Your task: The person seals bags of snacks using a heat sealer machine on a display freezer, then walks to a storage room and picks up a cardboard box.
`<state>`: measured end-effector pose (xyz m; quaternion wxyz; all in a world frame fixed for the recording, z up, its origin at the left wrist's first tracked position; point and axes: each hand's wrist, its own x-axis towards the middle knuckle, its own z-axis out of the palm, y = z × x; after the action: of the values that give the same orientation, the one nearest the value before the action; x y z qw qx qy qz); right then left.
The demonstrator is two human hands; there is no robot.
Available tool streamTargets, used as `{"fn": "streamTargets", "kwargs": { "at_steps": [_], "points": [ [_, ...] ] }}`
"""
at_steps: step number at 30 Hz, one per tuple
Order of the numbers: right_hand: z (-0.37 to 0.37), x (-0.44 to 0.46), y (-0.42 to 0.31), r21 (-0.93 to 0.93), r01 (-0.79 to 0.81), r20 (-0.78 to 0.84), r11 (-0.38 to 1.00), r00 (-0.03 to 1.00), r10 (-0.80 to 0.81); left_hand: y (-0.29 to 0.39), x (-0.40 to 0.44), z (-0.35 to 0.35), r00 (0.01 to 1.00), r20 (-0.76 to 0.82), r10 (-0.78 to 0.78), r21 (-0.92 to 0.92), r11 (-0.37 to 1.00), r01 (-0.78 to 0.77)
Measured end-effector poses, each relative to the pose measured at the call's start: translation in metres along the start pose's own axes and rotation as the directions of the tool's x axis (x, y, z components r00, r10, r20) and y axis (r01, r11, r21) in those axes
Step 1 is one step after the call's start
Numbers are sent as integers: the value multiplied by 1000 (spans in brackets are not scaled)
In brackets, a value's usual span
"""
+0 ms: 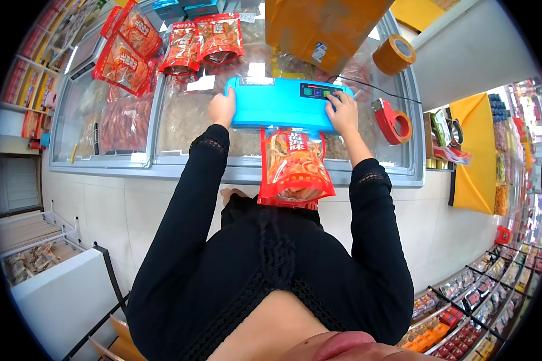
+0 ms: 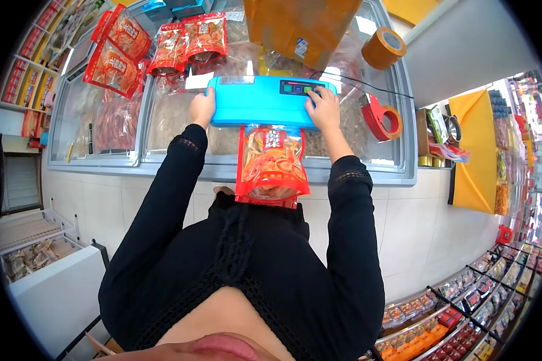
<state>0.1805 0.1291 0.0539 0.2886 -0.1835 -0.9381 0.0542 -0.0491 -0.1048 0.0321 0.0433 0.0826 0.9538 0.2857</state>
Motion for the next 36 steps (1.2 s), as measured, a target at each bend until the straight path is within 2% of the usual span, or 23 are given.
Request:
{"fn": "streamTargets", "kwargs": {
  "at_steps": [2, 4, 5, 7, 8, 9, 10, 11, 12, 13, 14, 15, 17, 18, 19, 20, 22, 27, 30, 33, 34, 36],
  "points": [
    [-2, -2, 0, 18, -3, -14, 1000, 1000, 3, -1, -4, 1, 1000, -5, -2, -12, 1000, 2],
    [-11, 8, -12, 176, -45, -95, 983, 993, 63, 0, -4, 0, 994, -98, 51, -59, 997, -57],
    [-15, 17, -17, 279, 46, -175, 959, 984, 4, 1, -5, 1, 995, -95, 19, -54, 998, -24],
    [-80, 48, -75, 580, 117, -238, 806, 971, 30, 2, -6, 0, 993, -115, 26, -55, 998, -32],
    [-124, 59, -108, 642, 199, -318, 740, 948, 21, 1, -6, 0, 992, -119, 40, -56, 997, -47],
    [-173, 60, -133, 681, 333, -386, 653, 920, -66, 1, -6, -1, 991, -133, 31, -53, 998, -39],
    [-208, 51, -144, 605, 520, -537, 603, 826, -174, 2, -9, -2, 991, -129, 24, -36, 999, -29],
    [-239, 43, -158, 554, 671, -649, 493, 719, -249, 3, -9, -3, 992, -126, 20, -22, 999, -23],
    [-263, 38, -171, 523, 803, -767, 284, 589, -254, 3, -8, -4, 990, -137, 18, -23, 999, -22],
    [-283, 37, -185, 435, 900, -887, -27, 422, -189, 2, -9, -3, 990, -139, 29, -24, 999, -32],
    [-296, 35, -200, 234, 918, -972, -320, 226, -62, 3, -9, -3, 989, -139, 42, -24, 999, -45],
    [-311, 34, -212, -43, 867, -997, -497, -4, 80, 4, -11, -5, 990, -139, 40, -27, 999, -44],
    [-318, 37, -224, -378, 652, -923, -657, -319, 214, 3, -10, -4, 990, -139, 33, -42, 998, -39],
    [-327, 38, -232, -43, 800, -995, -599, 22, 101, 4, -10, -3, 991, -132, 22, -52, 998, -29],
    [-334, 37, -239, 313, 812, -927, -493, 374, 28, 3, -10, -5, 993, -110, 31, -51, 998, -36],
    [-338, 38, -244, 308, 816, -931, -489, 365, 23, 4, -10, -5, 993, -113, 41, -56, 997, -47],
    [-343, 38, -249, 271, 879, -934, -393, 338, 111, 3, -9, -2, 992, -120, 23, -61, 998, -31],
    [-337, 26, -236, 312, 847, -944, -430, 329, -35, -2, -4, 4, 991, -124, 48, -65, 996, -56],
    [-331, 17, -229, 309, 860, -951, -407, 293, -102, 0, -7, 3, 989, -148, 21, -68, 997, -31],
    [-336, 9, -225, 283, 893, -959, -350, 263, -104, -1, -5, 3, 991, -127, 36, -51, 998, -43],
    [-341, 8, -227, 290, 890, -957, -351, 276, -91, -2, -7, 2, 989, -141, 52, -50, 997, -59],
    [-351, 11, -234, 432, 715, -871, -549, 488, -49, -1, -6, 2, 989, -138, 53, -52, 997, -61]
  ]
}}
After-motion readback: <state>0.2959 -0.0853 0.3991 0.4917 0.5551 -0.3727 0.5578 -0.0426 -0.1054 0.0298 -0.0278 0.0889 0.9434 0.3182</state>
